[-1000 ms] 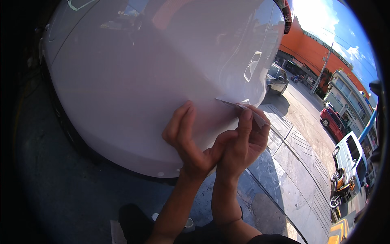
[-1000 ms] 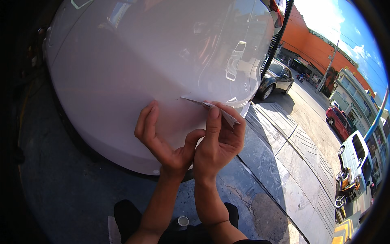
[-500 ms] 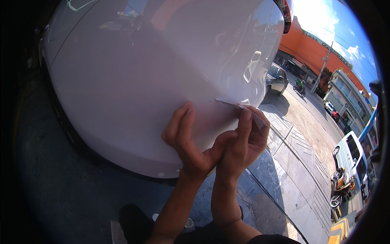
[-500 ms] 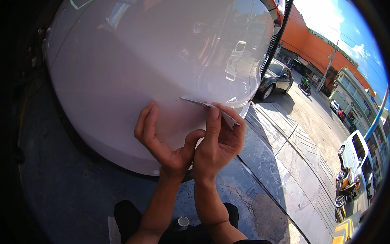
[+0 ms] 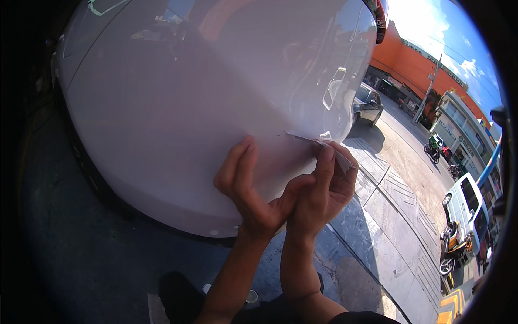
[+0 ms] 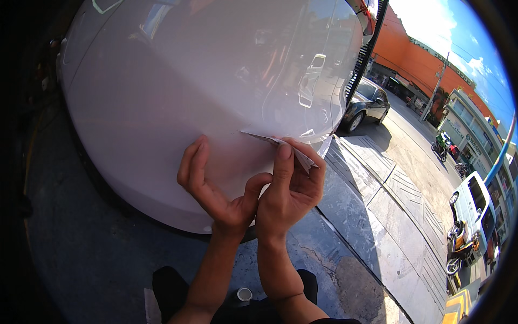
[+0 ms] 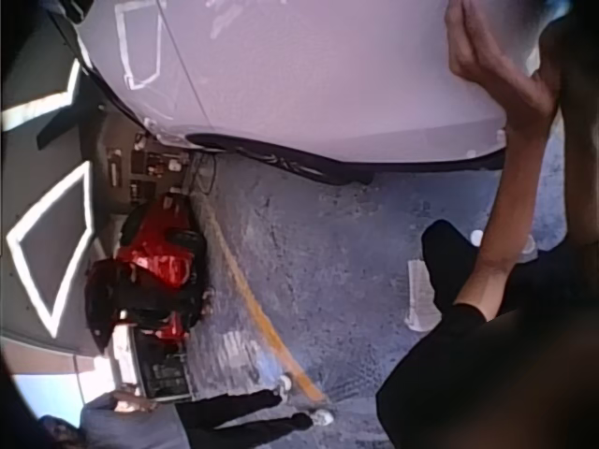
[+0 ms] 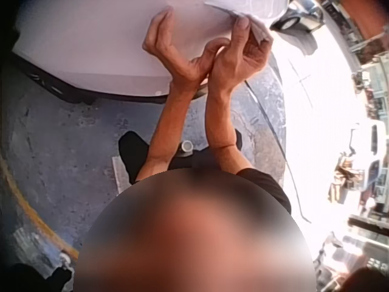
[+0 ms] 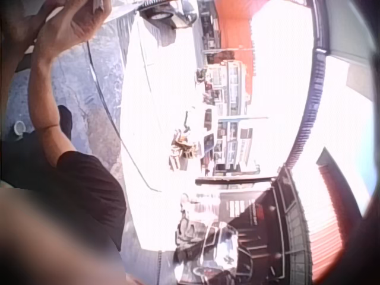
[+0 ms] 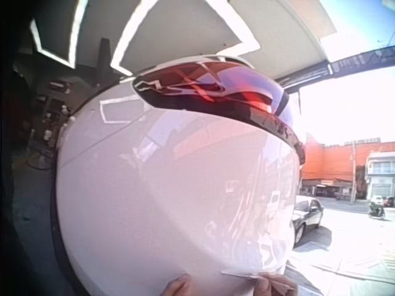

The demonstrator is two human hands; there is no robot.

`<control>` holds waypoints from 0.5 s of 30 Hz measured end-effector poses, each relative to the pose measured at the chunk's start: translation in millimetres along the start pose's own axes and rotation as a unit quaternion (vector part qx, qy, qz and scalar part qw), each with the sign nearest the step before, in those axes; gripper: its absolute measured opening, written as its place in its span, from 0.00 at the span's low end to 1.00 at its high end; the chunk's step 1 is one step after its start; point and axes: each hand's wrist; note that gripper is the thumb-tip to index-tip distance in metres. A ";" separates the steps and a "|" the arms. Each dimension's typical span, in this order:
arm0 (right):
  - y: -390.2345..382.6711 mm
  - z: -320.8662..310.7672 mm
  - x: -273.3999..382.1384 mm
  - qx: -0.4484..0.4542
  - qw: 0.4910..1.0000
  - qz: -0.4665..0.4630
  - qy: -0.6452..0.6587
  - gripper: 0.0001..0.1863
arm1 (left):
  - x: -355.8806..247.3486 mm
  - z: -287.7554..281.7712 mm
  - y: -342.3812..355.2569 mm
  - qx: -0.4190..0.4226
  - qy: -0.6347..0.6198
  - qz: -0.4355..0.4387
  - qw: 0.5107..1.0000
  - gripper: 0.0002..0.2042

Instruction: The person walks to a white car, kneels, and uses a small tool to apply a substance from a container to a scratch on the rear bumper. They repeatedly dip the tool and work on the same spot.

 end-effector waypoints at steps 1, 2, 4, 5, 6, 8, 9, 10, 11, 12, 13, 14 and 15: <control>-0.1 0.1 -0.1 -0.001 1.000 -0.002 0.003 0.09 | 0.0 0.1 -0.2 -0.001 0.000 0.000 1.000 0.40; -0.2 0.1 0.0 -0.002 1.000 -0.004 0.006 0.09 | -0.1 0.1 -0.4 0.000 0.000 -0.001 1.000 0.40; -0.4 -0.4 0.4 -0.004 1.000 -0.001 0.003 0.09 | -0.6 -0.1 -0.7 0.001 -0.002 -0.003 1.000 0.40; -0.6 -0.7 0.8 -0.006 1.000 0.001 0.002 0.09 | -1.0 -0.2 -0.8 0.001 -0.002 -0.002 1.000 0.40; -0.7 -1.2 1.2 -0.006 1.000 0.002 0.000 0.09 | -1.4 -0.4 -0.9 0.001 -0.002 -0.001 1.000 0.40; -1.0 -2.1 1.8 -0.003 1.000 0.000 -0.007 0.08 | -2.1 -0.8 -0.9 0.001 -0.001 0.000 1.000 0.40; -1.2 -2.5 2.0 -0.005 1.000 0.003 -0.003 0.08 | -2.5 -1.0 -0.9 0.002 0.001 0.000 1.000 0.40; -1.3 -2.8 2.1 -0.005 1.000 0.003 -0.004 0.08 | -2.8 -1.2 -0.9 0.003 0.003 0.000 1.000 0.40; -1.4 -3.1 2.0 -0.005 1.000 0.001 -0.007 0.08 | -3.1 -1.4 -0.9 0.003 0.005 0.001 1.000 0.40; -1.4 -3.4 1.8 -0.005 1.000 0.004 -0.004 0.08 | -3.4 -1.6 -0.9 0.003 0.007 0.001 1.000 0.40; -1.3 -3.7 1.4 -0.005 1.000 0.005 -0.003 0.08 | -3.7 -1.6 -0.8 0.004 0.010 -0.003 1.000 0.41; -0.9 -4.3 1.0 -0.004 1.000 0.006 -0.003 0.08 | -3.8 -1.7 -0.8 0.003 0.006 0.000 1.000 0.41; -0.2 -5.2 0.6 -0.004 1.000 0.010 0.006 0.08 | -3.9 -1.7 -0.8 0.003 0.004 -0.002 1.000 0.41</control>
Point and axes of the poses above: each hand's wrist, its own y-axis towards the middle knuckle, its own z-axis out of the palm, x = y × z, and after that the axes turned 3 degrees about x, right-handed
